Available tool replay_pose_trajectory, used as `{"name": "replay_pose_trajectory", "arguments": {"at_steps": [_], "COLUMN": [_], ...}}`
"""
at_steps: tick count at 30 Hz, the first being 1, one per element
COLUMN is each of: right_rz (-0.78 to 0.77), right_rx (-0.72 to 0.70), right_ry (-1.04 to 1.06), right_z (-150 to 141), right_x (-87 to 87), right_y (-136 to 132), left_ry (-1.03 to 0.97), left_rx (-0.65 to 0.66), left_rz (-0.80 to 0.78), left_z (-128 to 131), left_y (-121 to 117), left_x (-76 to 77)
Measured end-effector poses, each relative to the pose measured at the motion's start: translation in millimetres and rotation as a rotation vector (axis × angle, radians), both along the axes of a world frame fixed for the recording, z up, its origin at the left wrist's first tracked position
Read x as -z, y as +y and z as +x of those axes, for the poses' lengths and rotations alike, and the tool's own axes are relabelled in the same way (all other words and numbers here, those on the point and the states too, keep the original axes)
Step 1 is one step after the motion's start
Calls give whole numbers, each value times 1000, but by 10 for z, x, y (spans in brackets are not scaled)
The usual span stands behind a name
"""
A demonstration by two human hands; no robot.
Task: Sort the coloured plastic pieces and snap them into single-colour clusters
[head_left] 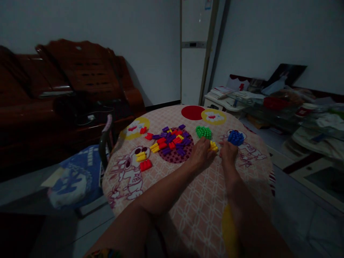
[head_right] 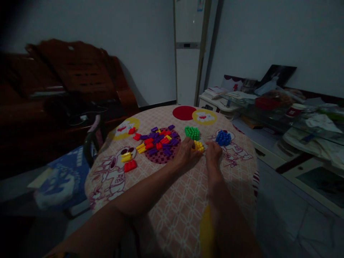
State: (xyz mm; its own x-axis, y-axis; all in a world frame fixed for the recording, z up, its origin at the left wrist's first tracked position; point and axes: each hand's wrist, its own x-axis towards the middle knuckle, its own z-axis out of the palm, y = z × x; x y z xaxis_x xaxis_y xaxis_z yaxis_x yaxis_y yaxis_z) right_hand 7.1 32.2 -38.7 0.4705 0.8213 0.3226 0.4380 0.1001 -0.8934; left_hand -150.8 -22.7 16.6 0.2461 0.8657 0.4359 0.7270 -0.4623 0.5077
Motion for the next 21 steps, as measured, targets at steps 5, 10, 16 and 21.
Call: {"name": "replay_pose_trajectory", "arguments": {"at_steps": [5,10,16,21], "right_rz": [-23,-17,25,18], "right_rx": [28,14,37,24], "right_ry": [103,110,54,46], "right_z": [-11,-19,-33,-44], "right_x": [-2,-13,-40,-59], "right_y": [-18,-32,3,-11], "left_ry": [66,294,463,493], "left_rx": [-117,-371,-507,-479], "left_rz": [-2,-208,-530,-565], "left_z": [-414,-1320,-2193,-2325], "left_y": [139,225,135,100], "left_x": [-378,-762,-608,-442]}}
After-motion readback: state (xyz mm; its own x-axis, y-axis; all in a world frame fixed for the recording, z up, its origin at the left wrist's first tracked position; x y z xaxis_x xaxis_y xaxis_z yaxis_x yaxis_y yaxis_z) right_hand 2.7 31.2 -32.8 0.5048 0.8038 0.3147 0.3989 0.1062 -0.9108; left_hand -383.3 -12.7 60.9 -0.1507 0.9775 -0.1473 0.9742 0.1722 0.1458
